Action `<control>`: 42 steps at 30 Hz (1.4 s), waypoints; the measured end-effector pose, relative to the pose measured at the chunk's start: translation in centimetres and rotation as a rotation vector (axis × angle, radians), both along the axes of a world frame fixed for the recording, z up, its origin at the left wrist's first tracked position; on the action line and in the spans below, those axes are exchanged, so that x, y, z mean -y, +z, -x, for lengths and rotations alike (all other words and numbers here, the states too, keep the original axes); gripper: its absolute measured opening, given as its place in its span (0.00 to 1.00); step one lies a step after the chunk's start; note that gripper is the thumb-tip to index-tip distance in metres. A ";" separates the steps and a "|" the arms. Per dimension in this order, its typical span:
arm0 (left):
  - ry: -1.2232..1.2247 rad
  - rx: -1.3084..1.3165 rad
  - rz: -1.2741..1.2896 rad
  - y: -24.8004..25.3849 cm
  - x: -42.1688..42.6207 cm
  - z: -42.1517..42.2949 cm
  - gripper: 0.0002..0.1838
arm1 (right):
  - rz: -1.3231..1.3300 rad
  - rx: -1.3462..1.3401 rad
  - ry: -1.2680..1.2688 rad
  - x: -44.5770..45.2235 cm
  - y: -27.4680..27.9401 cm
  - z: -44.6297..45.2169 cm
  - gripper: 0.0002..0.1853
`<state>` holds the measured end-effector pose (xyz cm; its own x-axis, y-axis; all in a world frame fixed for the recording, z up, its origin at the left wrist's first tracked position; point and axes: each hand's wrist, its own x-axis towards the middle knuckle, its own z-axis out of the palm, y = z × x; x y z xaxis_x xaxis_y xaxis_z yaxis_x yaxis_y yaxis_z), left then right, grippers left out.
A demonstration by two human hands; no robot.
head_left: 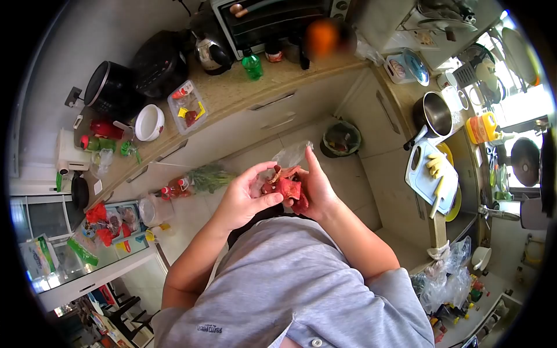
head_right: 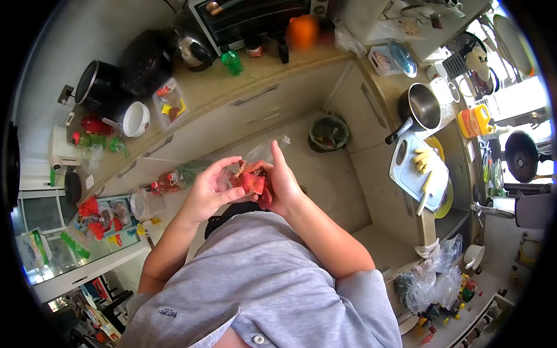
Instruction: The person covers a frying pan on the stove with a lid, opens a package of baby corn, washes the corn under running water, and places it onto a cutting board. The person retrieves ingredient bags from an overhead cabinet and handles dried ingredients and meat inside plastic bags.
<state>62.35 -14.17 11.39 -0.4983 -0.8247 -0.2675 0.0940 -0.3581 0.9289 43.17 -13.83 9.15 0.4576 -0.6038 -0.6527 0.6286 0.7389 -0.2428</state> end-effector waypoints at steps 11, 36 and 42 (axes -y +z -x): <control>-0.048 0.072 0.104 -1.4 -1.2 4.6 0.32 | 0.101 0.004 -0.103 -2.5 -3.5 4.4 0.12; 0.346 -0.207 0.044 8.1 -1.2 2.3 0.31 | 1.080 -0.827 0.894 2.2 -1.6 8.7 0.41; 0.464 0.000 0.120 6.8 -4.5 -1.0 0.31 | 1.300 -1.104 0.546 -0.3 -4.7 8.6 0.16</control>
<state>63.35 -9.68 18.20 -0.0706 -0.9851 -0.1571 0.2185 -0.1689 0.9611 34.56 -13.48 4.46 0.4861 -0.8729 -0.0410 -0.4372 -0.2023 -0.8763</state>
